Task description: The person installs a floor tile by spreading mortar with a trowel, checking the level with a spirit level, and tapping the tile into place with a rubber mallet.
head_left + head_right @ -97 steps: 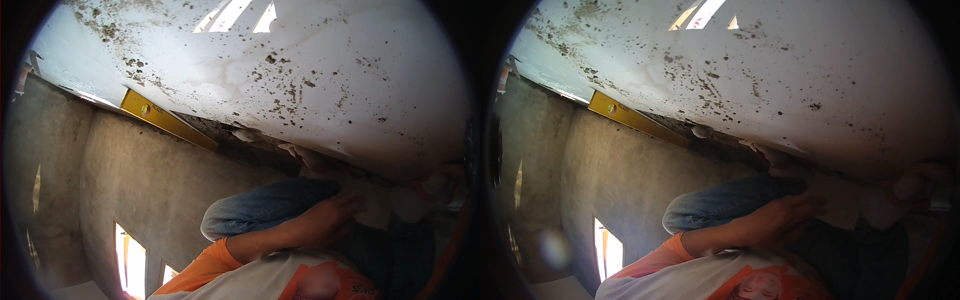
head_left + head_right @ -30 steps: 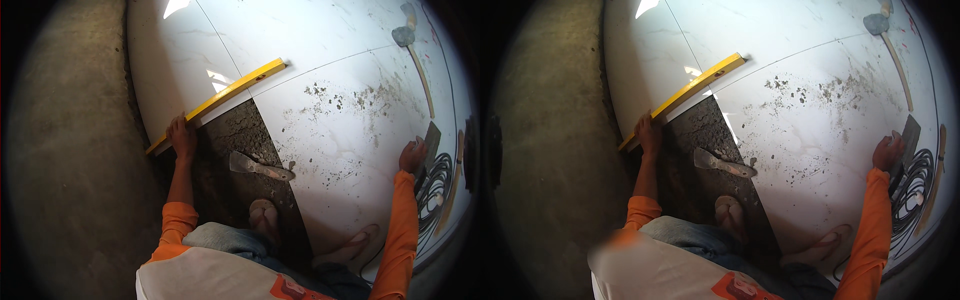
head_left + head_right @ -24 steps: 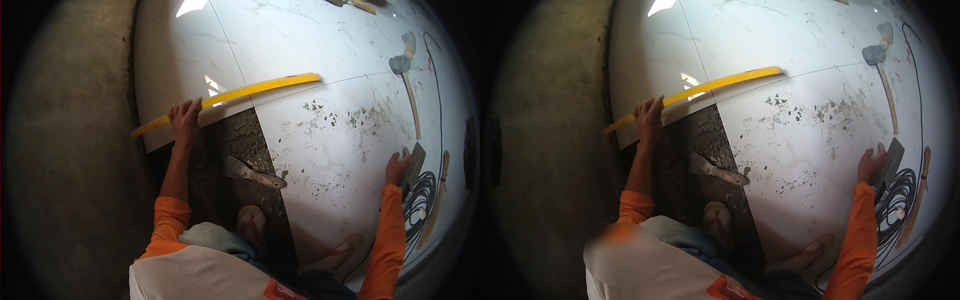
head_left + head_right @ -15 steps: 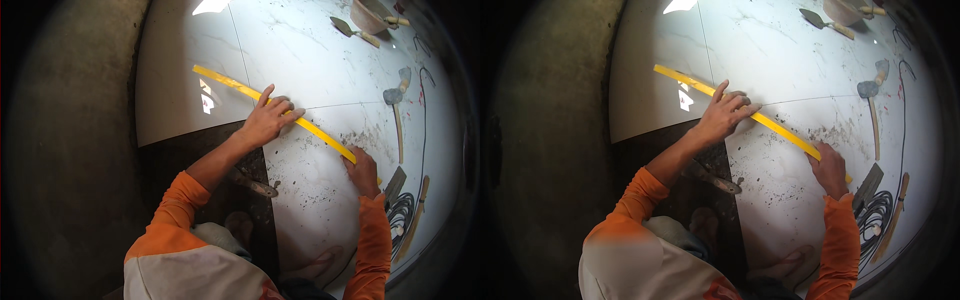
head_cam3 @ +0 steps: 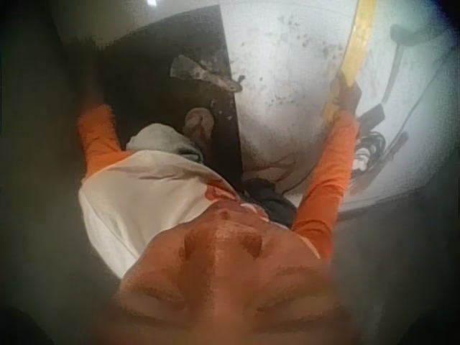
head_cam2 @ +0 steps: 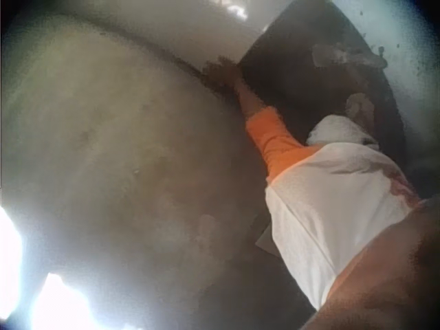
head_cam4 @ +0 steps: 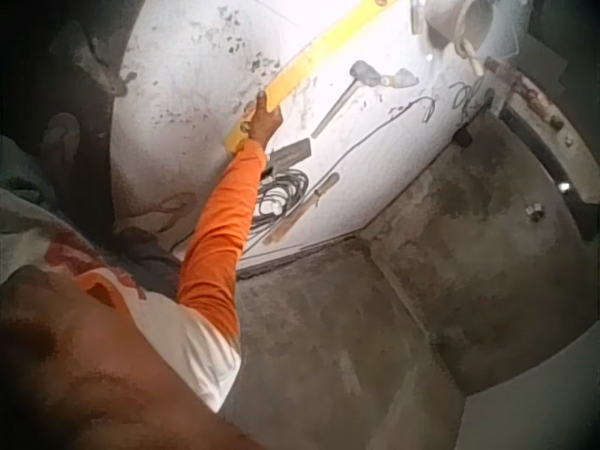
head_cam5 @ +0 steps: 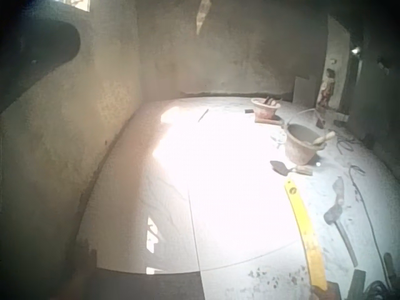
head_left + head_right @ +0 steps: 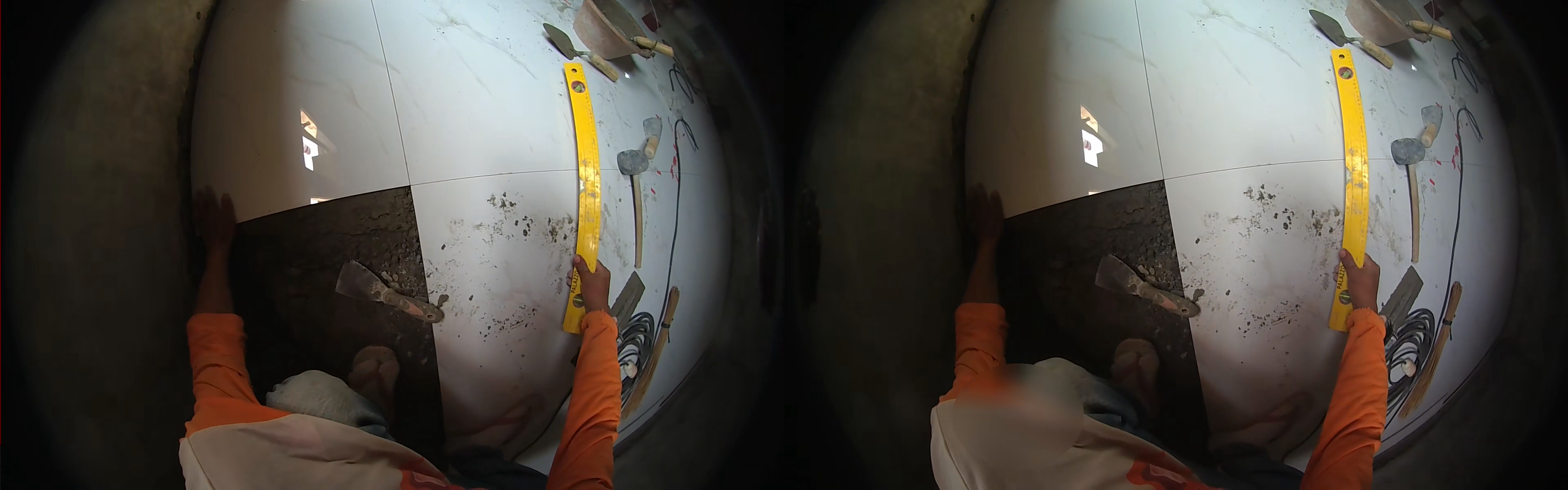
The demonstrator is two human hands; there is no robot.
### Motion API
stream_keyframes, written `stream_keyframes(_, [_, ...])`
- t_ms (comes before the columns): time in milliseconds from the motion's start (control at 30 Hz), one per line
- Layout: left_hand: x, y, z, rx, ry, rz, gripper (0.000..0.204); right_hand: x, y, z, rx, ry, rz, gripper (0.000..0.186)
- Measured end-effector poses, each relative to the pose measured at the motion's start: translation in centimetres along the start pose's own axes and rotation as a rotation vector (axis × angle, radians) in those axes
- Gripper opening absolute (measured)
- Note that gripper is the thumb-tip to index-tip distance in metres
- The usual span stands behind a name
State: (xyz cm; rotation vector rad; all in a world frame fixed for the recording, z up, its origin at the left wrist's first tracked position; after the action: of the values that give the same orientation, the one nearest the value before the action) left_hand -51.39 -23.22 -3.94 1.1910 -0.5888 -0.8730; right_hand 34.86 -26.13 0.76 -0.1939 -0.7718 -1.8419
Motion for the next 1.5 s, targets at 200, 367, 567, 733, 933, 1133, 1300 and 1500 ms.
stream_keyframes(200, [-2.0,-1.1,1.9,0.033,0.026,-0.017,0.065,-0.9,2.2,-0.5,0.182,-0.056,-0.188,0.035])
stream_keyframes(367, [-4.4,-5.3,3.0,-0.403,-0.081,-0.074,0.055,-1.4,6.2,0.4,0.348,0.308,-0.407,0.043])
stream_keyframes(567, [-3.3,-7.7,5.5,-0.674,-0.241,-0.203,0.037,-6.3,14.5,2.8,0.636,0.31,-0.679,0.035])
stream_keyframes(733, [-1.6,-5.4,3.8,-0.65,-0.179,-0.075,0.035,-13.7,14.6,7.5,0.575,0.144,-0.674,0.052])
stream_keyframes(933, [-1.5,-1.3,1.0,-0.56,0.035,0.129,0.039,-18.1,6.5,10.0,-0.117,0.001,-0.332,0.122])
stream_keyframes(1133, [0.0,-2.3,4.8,-0.244,0.216,-0.052,0.046,-25.2,10.5,8.1,0.109,-0.178,-0.248,0.129])
stream_keyframes(1300, [0.6,-1.5,3.5,-0.054,0.246,-0.077,0.054,-26.9,8.5,7.4,0.065,-0.211,-0.219,0.113])
stream_keyframes(1500, [0.8,-1.1,3.6,-0.127,0.213,-0.184,0.054,-26.4,6.6,7.6,0.136,-0.251,-0.318,0.094])
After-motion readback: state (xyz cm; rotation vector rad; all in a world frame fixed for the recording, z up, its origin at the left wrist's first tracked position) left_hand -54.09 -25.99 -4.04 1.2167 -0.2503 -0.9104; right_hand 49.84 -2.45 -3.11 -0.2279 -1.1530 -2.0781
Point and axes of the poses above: each hand's wrist, its own x-axis away from the middle knuckle, its own y-axis out of the back of the hand, z = x × y, the point moved 10 cm from there along -x, towards the middle knuckle, and after that the axes turned 9 degrees about -x, right-handed, at the moved point
